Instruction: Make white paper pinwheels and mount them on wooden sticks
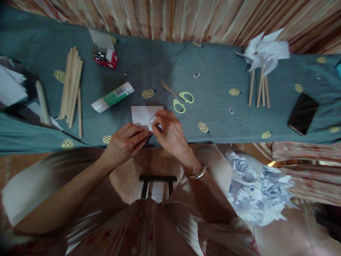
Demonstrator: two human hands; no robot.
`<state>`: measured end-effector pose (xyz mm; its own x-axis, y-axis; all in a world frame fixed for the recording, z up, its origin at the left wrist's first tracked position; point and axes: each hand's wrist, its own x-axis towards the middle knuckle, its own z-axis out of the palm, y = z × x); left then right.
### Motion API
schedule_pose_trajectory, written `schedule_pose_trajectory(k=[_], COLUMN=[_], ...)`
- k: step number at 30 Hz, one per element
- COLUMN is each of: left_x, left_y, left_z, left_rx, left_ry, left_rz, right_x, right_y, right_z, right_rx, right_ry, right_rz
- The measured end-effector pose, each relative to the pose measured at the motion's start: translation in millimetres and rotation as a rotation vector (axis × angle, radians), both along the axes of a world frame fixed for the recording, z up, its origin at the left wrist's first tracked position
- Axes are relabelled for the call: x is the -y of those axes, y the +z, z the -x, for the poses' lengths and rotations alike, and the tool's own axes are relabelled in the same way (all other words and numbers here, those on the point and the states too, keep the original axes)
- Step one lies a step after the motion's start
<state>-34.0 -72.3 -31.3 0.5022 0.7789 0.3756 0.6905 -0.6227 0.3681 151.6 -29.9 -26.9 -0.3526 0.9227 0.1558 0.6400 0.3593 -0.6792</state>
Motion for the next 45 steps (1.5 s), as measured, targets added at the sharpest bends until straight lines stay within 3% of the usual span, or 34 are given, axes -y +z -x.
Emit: schedule_pose_trajectory(k=[33, 45], left_x=[-0.4, -0.4], left_y=[-0.2, -0.1], left_z=[-1.4, -1.5], left_rx=[0.009, 0.005], left_ry=[-0.014, -0.018], left_rz=[-0.02, 0.006], right_x=[4.0, 5.4], right_y=[-3.4, -7.4], right_z=[-1.8, -2.9], right_rx=[-0.048, -0.042], right_ry=[-0.008, 0.059], right_rz=[-0.058, -0.109])
